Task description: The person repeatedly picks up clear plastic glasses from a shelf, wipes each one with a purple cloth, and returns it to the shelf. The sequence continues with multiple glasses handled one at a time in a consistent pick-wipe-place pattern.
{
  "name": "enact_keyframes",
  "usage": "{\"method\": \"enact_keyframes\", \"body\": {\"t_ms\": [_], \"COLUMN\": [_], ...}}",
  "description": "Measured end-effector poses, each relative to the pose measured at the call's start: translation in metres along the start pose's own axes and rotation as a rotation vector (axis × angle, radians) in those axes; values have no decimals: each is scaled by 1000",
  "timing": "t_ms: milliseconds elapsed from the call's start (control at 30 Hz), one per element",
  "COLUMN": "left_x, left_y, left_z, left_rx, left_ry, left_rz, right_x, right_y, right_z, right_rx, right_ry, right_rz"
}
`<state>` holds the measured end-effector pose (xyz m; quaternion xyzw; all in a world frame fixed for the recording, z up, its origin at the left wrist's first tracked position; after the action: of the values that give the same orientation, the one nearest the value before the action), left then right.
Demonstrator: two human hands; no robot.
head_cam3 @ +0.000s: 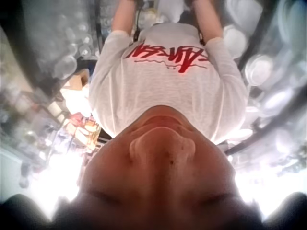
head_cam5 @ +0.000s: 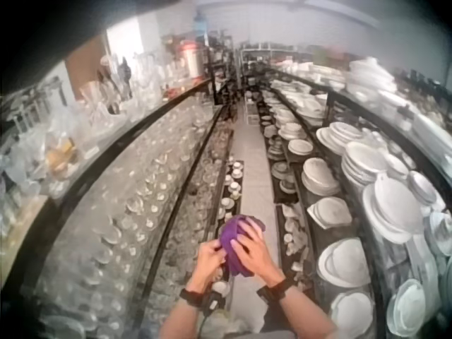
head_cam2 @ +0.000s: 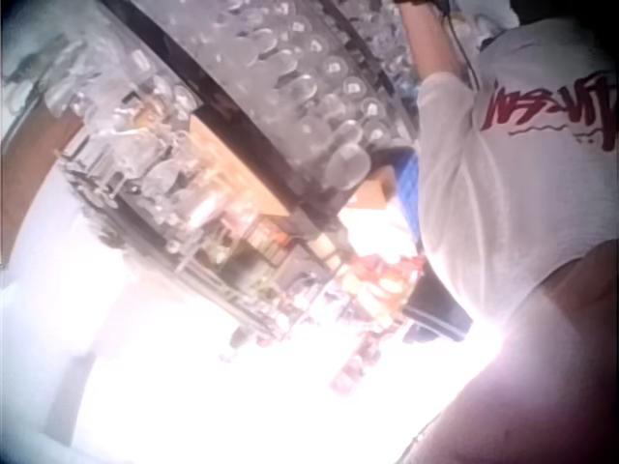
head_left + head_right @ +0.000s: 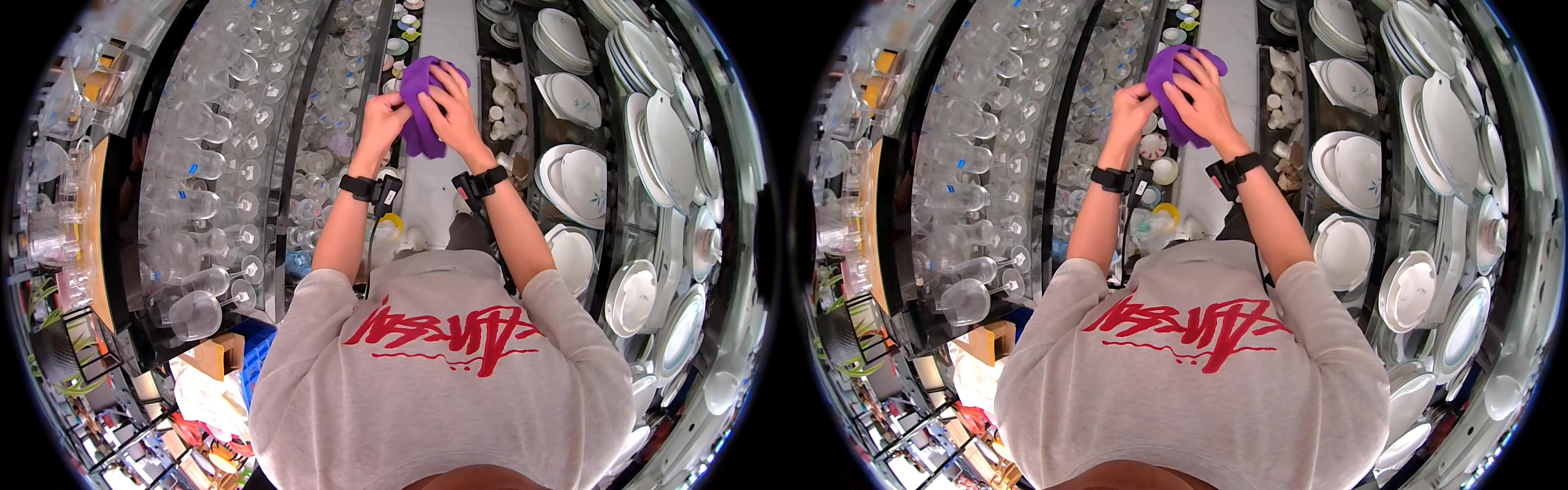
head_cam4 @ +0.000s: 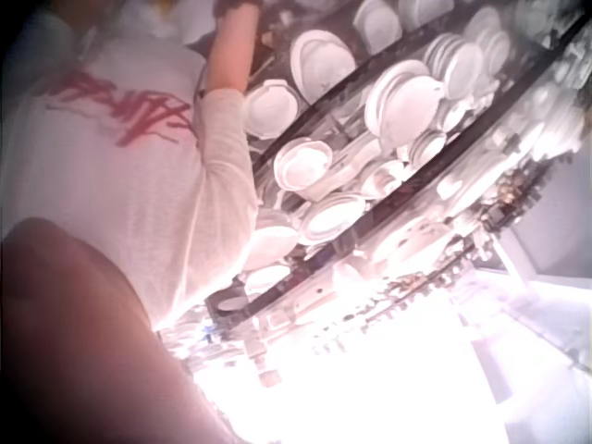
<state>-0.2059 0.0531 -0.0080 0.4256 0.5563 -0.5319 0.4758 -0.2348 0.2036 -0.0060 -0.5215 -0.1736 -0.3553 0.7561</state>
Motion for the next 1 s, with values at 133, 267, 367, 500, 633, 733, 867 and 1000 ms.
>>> {"method": "enact_keyframes", "body": {"t_ms": [133,267,367,500,633,733,867,1000], "left_x": [-16,-31,-39,-36,-29,-29,-42,-40], "left_y": [7,6,3,-3,1,2,4,0], "left_z": [1,10,20,27,25,28,25,35], "left_rx": [93,241,269,159,205,281,422,497], "left_ry": [-183,-283,-327,-545,-524,-485,-421,-324], "left_rz": [-59,-186,-178,-239,-297,-363,-443,-393], "right_x": [-18,-41,-32,5,0,-16,-31,-8], "right_y": [-11,-12,-7,-3,3,6,12,19], "right_z": [-4,1,3,-4,-14,-12,1,6], "right_rx": [-118,10,119,150,70,142,333,254], "right_ry": [-383,-1236,-1150,-247,-272,-813,-1621,-1723], "right_rz": [-566,-1070,-1031,-323,-385,-883,-1212,-1260]}}
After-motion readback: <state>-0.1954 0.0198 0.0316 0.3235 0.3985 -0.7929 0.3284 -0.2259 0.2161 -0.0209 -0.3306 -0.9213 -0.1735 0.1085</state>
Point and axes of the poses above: each hand's wrist, its own y-axis away from the middle knuckle, its own z-axis out of the back of the hand, x = y × z, the point moved 1 cm from there along -y, towards the middle knuckle, and after that the axes turned 3 degrees about -z, right-handed, at the moved point
